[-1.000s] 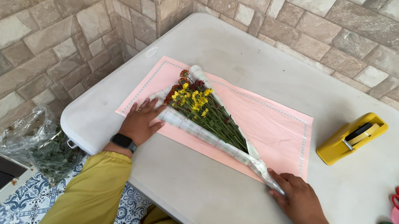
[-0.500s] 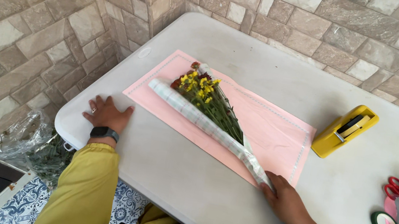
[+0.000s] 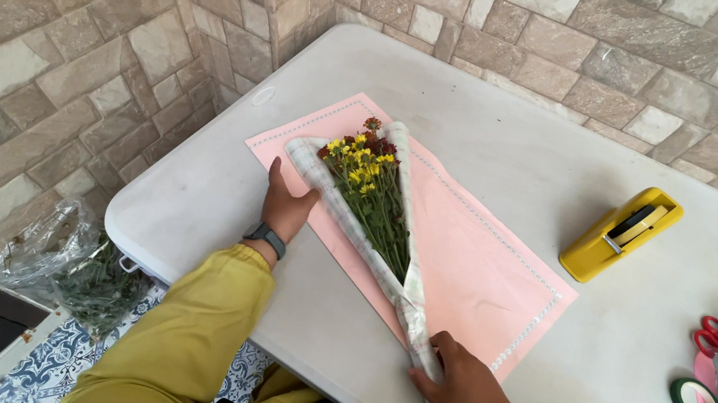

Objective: The person wraps a bouquet of yellow and dark red flowers using pink paper, folding and taping the paper around the stems.

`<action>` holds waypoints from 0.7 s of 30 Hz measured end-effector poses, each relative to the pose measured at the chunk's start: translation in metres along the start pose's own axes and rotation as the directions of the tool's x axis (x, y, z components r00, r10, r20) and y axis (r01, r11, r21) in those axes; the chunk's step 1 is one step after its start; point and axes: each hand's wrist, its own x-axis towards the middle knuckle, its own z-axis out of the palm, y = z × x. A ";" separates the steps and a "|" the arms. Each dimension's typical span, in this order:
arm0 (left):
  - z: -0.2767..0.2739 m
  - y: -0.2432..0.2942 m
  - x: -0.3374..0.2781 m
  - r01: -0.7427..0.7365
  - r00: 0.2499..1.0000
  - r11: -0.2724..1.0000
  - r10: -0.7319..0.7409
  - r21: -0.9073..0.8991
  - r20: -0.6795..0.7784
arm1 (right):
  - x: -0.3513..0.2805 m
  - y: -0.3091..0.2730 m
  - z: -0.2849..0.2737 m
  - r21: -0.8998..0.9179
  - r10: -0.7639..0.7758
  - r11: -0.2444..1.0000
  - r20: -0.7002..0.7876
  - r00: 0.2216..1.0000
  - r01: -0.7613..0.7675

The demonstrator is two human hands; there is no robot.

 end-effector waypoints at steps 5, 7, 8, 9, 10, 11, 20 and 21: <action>0.009 0.037 -0.023 0.311 0.908 0.638 -0.418 -0.704 0.021 | 0.003 -0.003 0.000 0.084 0.060 0.995 -0.004 0.998 -0.060; 0.013 0.032 -0.021 0.347 0.899 0.649 -0.436 -0.677 0.043 | 0.004 -0.002 0.000 0.113 0.064 0.992 -0.016 0.998 -0.062; 0.015 0.030 -0.020 0.381 0.890 0.659 -0.452 -0.648 0.063 | 0.004 -0.001 0.000 0.143 0.067 0.988 -0.030 0.997 -0.063; 0.019 0.025 -0.013 0.380 0.891 0.661 -0.450 -0.647 0.064 | 0.004 0.000 0.000 0.145 0.069 0.987 -0.031 0.997 -0.063; 0.023 0.019 -0.007 0.418 0.892 0.608 -0.417 -0.675 0.177 | 0.004 0.001 0.000 0.162 0.049 0.986 -0.059 0.997 -0.039; 0.027 0.012 -0.001 0.461 0.881 0.553 -0.378 -0.694 0.284 | 0.004 0.002 0.000 0.178 0.028 0.984 -0.084 0.996 -0.013; 0.090 0.017 -0.029 0.478 0.875 0.440 -0.164 -0.760 0.455 | 0.016 0.007 -0.017 0.367 0.045 0.930 -0.074 0.996 -0.015; 0.097 0.019 -0.030 0.478 0.875 0.441 -0.163 -0.760 0.456 | 0.017 0.008 -0.018 0.367 0.047 0.930 -0.075 0.996 -0.016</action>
